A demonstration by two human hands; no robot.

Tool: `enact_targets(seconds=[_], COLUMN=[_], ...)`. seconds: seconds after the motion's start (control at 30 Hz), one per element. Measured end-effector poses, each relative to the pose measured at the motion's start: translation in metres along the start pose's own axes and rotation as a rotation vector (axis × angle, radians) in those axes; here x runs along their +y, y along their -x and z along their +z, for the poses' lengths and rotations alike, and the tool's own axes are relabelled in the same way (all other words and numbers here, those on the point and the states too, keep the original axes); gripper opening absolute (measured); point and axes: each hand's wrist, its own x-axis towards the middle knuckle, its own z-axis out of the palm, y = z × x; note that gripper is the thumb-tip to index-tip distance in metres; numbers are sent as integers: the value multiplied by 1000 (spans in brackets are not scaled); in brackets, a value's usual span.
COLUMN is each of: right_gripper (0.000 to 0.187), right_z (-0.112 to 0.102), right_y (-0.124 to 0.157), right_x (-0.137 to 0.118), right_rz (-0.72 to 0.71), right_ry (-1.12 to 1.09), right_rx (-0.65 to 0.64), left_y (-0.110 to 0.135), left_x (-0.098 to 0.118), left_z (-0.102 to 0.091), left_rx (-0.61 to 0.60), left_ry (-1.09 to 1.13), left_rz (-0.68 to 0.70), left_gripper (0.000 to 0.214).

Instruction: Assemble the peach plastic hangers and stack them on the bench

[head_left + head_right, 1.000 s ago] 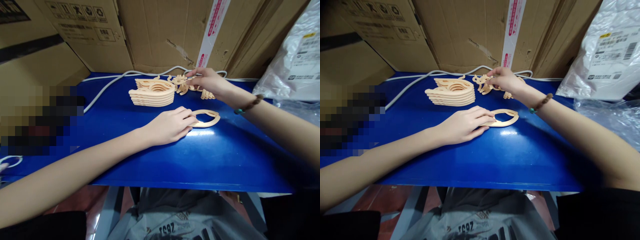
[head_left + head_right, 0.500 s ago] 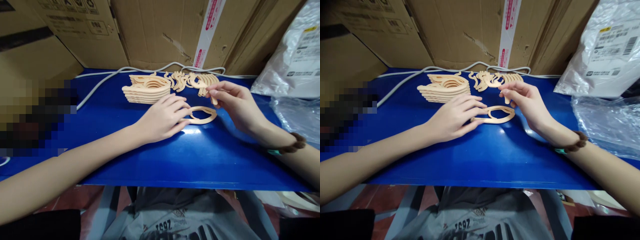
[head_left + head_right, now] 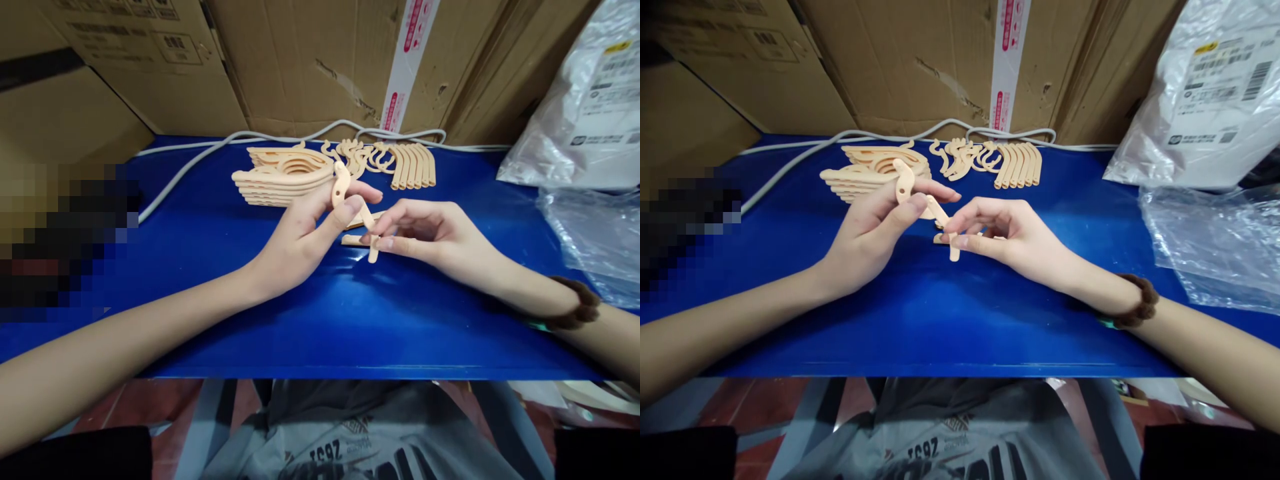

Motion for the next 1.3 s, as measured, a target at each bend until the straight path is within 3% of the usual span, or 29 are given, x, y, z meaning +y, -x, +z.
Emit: enact_targets(seconds=[0.17, 0.27, 0.33, 0.43, 0.6, 0.7, 1.07, 1.3], right_gripper=[17, 16, 15, 17, 27, 28, 30, 30], right_z=[-3, -6, -9, -11, -14, -14, -8, -2], right_y=[-1, -2, -3, -3, -3, -3, -1, -1], right_x=[2, 7, 10, 14, 21, 23, 23, 19], right_rz=[-64, -127, -168, -236, -412, -490, -474, -445], right_ry=[127, 353, 514, 722, 1097, 1219, 1257, 1173], right_rx=[41, 87, 92, 68, -13, -53, -119, -49], left_y=[2, 1, -2, -5, -8, -7, -9, -9], left_x=[2, -3, -8, -17, -30, -32, -36, -36], left_z=[0, 2, 2, -2, -6, -2, 1, 1], left_rx=[58, 120, 180, 213, -105, -184, -215, -221], left_ry=[-25, 90, 98, 59, -397, -568, -615, -596], left_rz=[60, 69, -6, -1, 210, 204, 151, 133], left_gripper=[32, 34, 35, 39, 42, 40, 37, 37])
